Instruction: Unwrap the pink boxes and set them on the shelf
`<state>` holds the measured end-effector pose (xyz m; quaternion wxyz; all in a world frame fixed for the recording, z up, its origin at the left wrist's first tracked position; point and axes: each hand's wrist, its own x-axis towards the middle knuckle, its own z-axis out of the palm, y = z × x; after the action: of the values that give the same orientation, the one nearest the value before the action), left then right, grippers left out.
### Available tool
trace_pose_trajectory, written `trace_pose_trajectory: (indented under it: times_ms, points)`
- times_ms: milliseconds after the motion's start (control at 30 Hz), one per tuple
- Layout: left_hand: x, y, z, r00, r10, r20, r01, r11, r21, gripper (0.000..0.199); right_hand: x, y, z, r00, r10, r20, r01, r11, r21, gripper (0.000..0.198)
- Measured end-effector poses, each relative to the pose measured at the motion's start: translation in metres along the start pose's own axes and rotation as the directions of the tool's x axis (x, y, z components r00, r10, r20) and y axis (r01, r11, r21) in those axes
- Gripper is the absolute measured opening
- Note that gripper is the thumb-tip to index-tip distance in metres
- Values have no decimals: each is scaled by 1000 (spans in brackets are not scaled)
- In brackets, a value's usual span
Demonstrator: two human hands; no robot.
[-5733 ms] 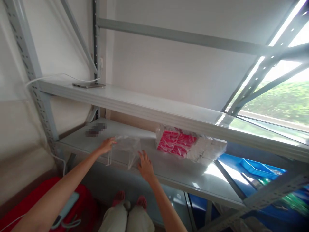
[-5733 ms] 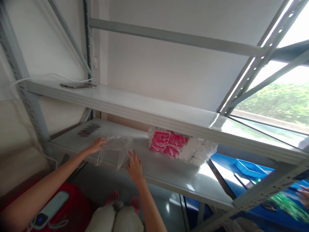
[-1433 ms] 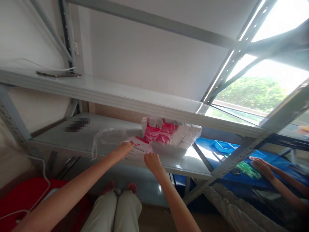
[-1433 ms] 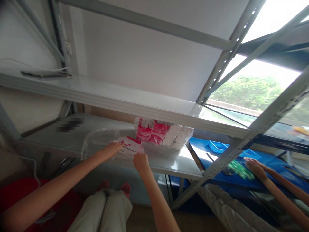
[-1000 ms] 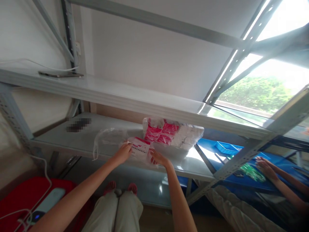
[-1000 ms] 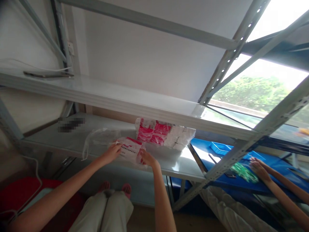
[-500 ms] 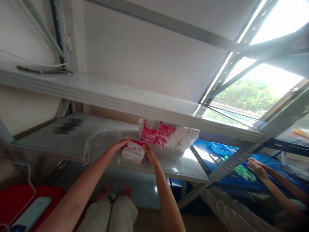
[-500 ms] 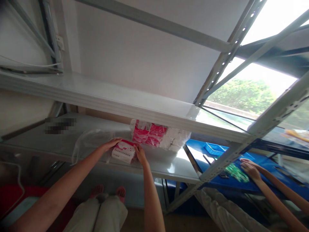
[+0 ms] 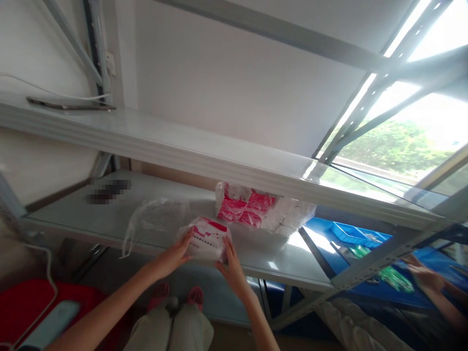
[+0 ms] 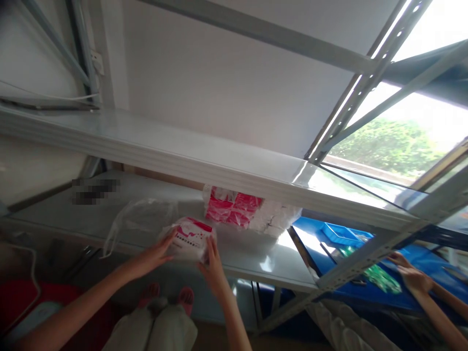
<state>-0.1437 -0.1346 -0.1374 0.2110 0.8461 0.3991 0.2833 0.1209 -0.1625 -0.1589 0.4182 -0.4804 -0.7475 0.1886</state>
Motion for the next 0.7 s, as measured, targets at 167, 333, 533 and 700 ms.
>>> trace_pose_trajectory:
  times_ms: [167,333,533,700]
  points:
    - [-44,23,42,976,9,-218,75,924,375,70,-55,-18,31,991,-41,-131,22,989,-143,62]
    - [-44,21,34,959,52,-280,69,912,405,47,-64,-14,19,982,-26,-187,-19,972,-234,36]
    - [1,13,4,969,218,-120,-133,860,492,41,-5,-33,-11,947,-49,-316,-2,987,-158,34]
    - [41,9,-11,949,313,-17,-303,930,208,64,45,-25,-9,998,-70,-2,70,995,-71,75]
